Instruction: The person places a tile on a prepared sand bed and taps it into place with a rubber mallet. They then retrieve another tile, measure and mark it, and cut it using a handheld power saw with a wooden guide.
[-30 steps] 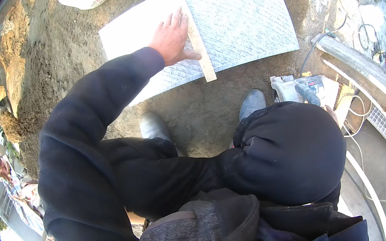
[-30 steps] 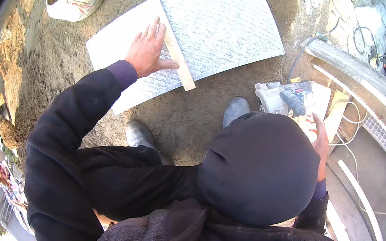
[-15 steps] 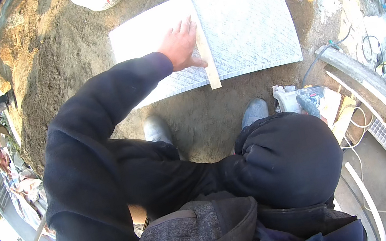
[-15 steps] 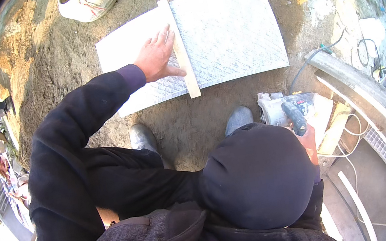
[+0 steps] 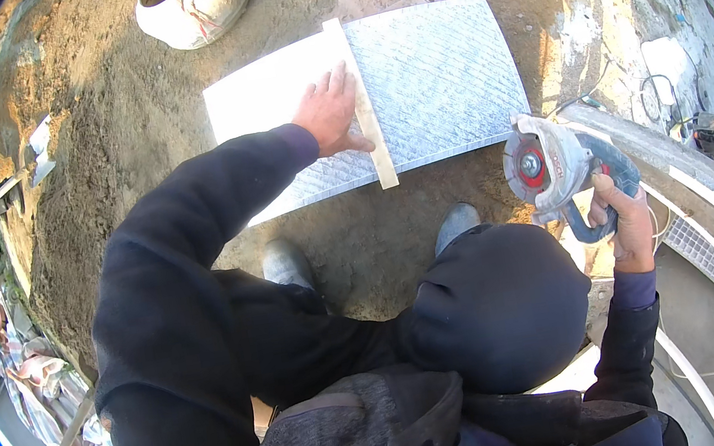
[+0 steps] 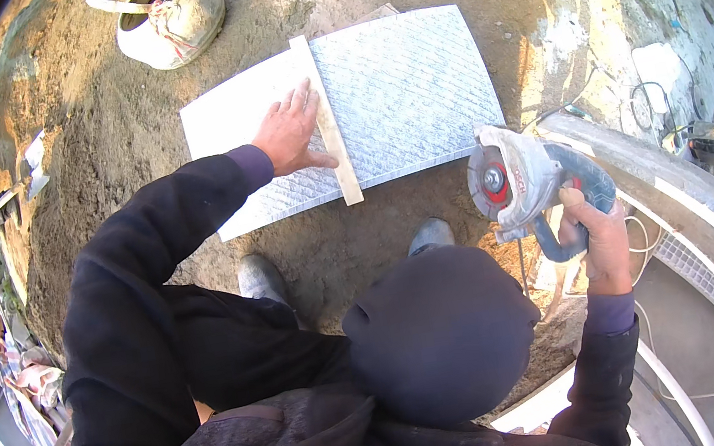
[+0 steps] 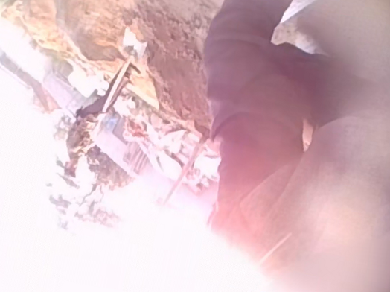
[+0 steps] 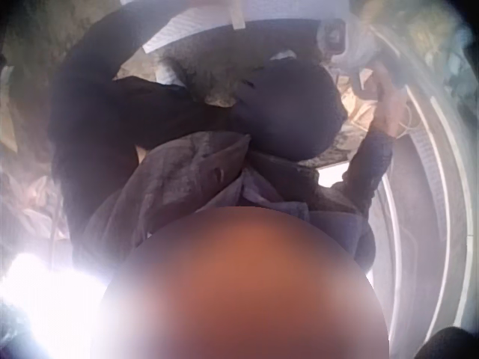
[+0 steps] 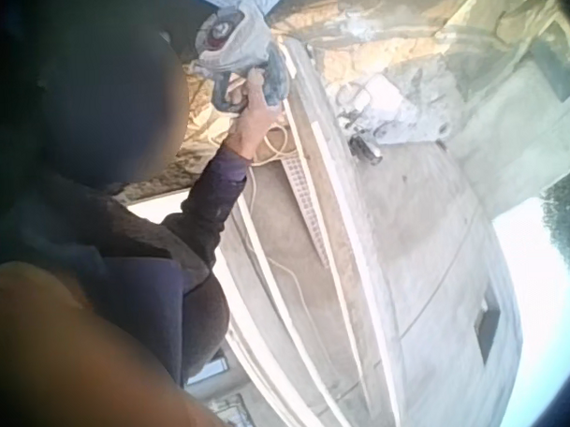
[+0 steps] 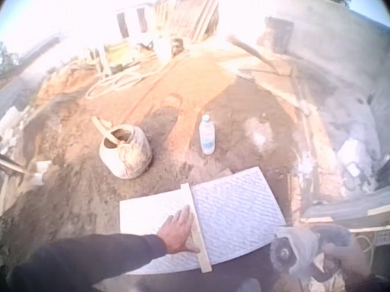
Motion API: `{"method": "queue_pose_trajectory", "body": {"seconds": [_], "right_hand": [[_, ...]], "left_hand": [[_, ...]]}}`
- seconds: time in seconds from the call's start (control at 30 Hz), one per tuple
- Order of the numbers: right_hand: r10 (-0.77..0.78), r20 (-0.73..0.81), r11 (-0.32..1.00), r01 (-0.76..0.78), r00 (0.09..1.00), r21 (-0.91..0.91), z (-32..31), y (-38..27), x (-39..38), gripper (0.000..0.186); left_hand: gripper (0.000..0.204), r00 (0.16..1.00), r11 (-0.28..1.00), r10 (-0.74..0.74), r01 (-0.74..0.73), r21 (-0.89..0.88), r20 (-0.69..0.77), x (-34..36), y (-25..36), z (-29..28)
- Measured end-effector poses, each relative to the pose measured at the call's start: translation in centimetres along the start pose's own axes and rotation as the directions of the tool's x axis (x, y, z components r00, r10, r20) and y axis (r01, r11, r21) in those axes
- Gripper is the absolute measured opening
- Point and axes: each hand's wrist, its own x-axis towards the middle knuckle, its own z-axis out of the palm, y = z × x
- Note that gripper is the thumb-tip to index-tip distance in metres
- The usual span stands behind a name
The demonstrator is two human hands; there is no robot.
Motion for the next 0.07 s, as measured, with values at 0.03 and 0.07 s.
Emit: {"method": "queue_pose_trajectory", "body": {"seconds": [0.03, 0.07], "right_hand": [[0.0, -0.018, 1.0, 0.001, 1.0, 0.026, 0.86, -0.05, 1.06, 0.029], [-0.04, -0.017, 0.999, 0.04, 0.999, 0.002, 0.87, -0.84, 1.0, 0.029]], "left_hand": [[0.131, 1.0, 1.0, -0.004, 0.004, 0.02, 0.03, 0.25, 0.08, -0.36], [0.131, 1.0, 1.0, -0.001, 0.001, 0.019, -0.001, 0.77, -0.1, -0.93]]}}
